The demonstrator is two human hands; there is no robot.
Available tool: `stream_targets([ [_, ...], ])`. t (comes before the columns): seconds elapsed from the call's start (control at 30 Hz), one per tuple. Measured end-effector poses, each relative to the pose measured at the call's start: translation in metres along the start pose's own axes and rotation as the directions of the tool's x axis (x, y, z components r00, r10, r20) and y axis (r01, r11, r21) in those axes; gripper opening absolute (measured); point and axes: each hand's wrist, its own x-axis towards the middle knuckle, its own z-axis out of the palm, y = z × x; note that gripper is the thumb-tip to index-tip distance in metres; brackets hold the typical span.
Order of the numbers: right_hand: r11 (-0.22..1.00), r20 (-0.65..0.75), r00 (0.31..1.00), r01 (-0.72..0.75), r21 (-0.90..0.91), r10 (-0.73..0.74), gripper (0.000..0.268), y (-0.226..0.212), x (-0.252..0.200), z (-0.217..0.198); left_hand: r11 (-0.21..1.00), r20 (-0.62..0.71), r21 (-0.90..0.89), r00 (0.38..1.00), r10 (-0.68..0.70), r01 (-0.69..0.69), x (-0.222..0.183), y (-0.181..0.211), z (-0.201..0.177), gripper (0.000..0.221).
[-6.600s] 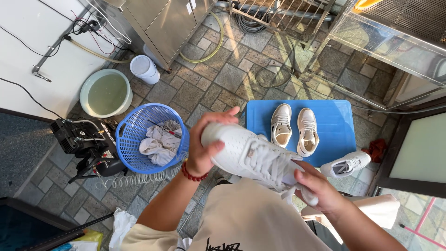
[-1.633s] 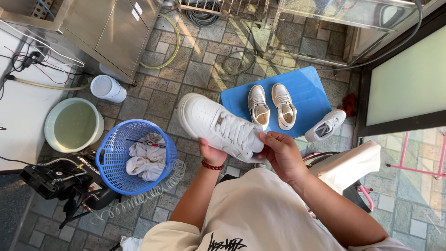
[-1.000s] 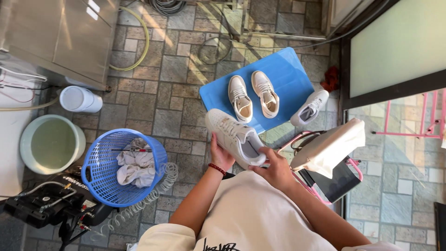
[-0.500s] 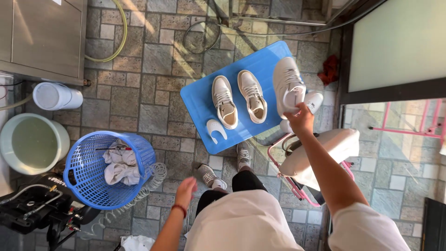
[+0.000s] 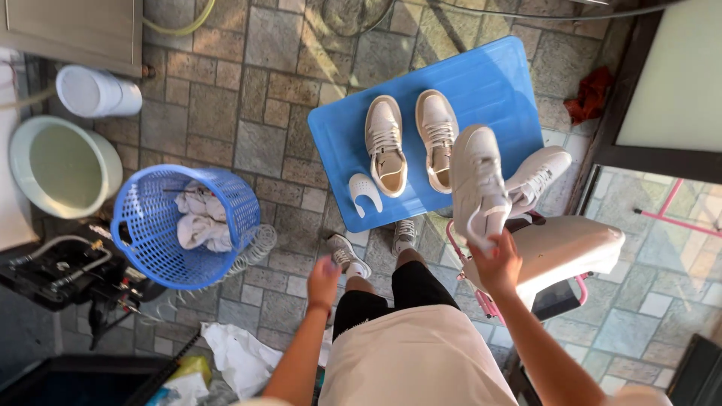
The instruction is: Inspecting white sneakers and inserting shoe shapers to maintain their form.
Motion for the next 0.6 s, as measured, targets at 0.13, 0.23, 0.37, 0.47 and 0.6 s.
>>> stream_targets([
  [0.13,0.993,0.178,0.981,-0.059,-0.100,0.076,0.048,0.006,-0.057,-0.007,0.963,-0.147,0.076,0.953,0.266,-0.258,0.090,0.087,0.057,0.070],
  [0.23,0.999,0.254,0.967,-0.033,-0.008,0.033,0.046,0.010,-0.083,-0.014,0.927,0.034,0.349,0.990,0.136,-0.139,0.132,0.128,0.083,0.088],
  [0.37,0.998,0.403,0.914,0.039,0.050,-0.056,0.041,0.029,-0.101,-0.002,0.838,0.120,0.508,0.980,0.161,-0.200,0.173,0.094,0.104,0.066],
  [0.47,0.992,0.514,0.849,0.124,0.028,-0.121,0.043,0.044,-0.086,0.029,0.902,-0.063,0.387,0.970,0.236,-0.194,0.183,0.039,0.087,0.056],
  [0.6,0.937,0.647,0.699,0.341,0.074,-0.305,0.039,0.032,-0.044,0.092,0.940,-0.369,0.165,0.866,0.338,-0.297,0.139,-0.005,0.007,0.068],
])
